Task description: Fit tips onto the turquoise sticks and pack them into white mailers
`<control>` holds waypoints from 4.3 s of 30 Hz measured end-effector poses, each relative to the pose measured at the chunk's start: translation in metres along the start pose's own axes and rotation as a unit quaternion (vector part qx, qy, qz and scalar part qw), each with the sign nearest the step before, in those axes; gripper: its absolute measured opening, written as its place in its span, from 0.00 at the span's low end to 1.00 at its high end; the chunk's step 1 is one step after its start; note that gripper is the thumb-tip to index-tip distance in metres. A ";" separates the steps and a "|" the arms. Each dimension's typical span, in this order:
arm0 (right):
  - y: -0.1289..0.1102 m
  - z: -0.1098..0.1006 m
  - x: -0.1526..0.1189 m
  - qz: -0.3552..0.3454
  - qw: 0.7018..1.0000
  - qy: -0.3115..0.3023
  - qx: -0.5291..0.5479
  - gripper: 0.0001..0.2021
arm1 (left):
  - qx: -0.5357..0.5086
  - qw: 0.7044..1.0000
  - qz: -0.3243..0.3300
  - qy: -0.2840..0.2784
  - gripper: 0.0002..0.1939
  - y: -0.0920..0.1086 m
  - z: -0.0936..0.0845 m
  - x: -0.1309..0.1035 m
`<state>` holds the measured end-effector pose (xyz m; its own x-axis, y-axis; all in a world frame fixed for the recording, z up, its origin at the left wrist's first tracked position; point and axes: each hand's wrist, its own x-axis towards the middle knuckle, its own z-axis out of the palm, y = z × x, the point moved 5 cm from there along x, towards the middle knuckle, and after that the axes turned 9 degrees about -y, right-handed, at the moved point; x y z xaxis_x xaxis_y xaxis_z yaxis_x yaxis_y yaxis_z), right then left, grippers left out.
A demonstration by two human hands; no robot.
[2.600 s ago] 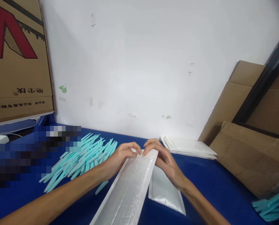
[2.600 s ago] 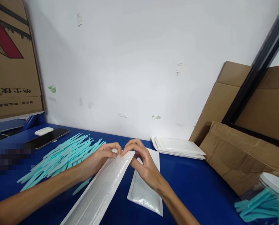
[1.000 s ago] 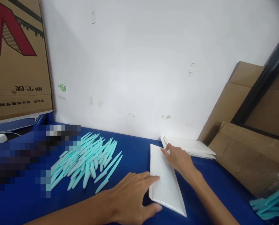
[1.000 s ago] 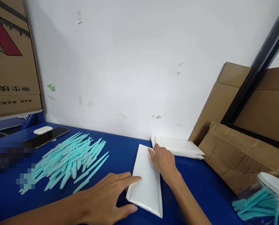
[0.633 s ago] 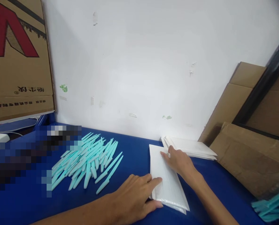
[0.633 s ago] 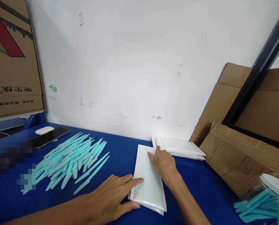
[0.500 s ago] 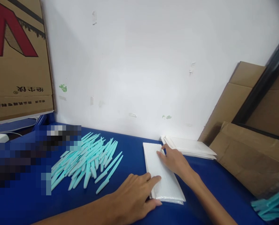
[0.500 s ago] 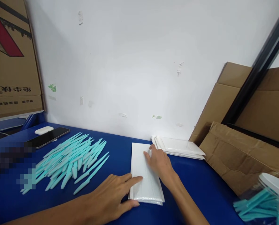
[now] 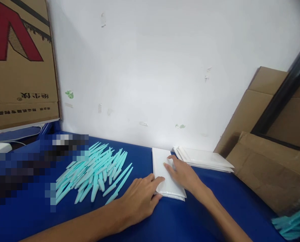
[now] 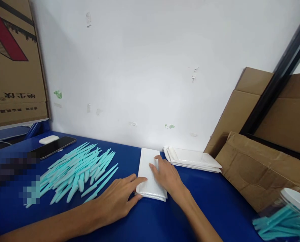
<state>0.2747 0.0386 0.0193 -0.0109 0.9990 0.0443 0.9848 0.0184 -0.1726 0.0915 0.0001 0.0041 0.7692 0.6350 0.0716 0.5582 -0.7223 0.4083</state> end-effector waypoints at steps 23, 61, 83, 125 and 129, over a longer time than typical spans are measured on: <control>-0.018 -0.023 -0.014 0.010 0.993 0.111 -0.030 0.15 | 0.233 0.916 -0.327 0.010 0.15 -0.071 -0.080 -0.008; -0.018 -0.014 -0.010 -0.013 0.995 0.095 -0.021 0.12 | 0.093 0.948 -0.297 -0.059 0.12 -0.084 -0.072 0.001; -0.059 -0.029 -0.026 -0.188 0.903 0.077 0.377 0.19 | -0.564 0.819 0.015 -0.107 0.19 -0.027 -0.052 0.012; -0.052 -0.018 -0.020 -0.156 0.839 0.048 0.519 0.20 | -0.580 0.813 -0.019 -0.037 0.27 -0.029 -0.036 0.016; -0.053 -0.017 -0.020 -0.157 0.821 0.037 0.547 0.21 | -0.587 0.809 -0.017 -0.027 0.24 -0.026 -0.036 0.015</control>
<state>0.2260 0.0174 0.0438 -0.1843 0.9329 0.3095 0.1895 0.3428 -0.9201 0.0776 0.0380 0.0274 0.7893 0.6139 0.0147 -0.0758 0.0737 0.9944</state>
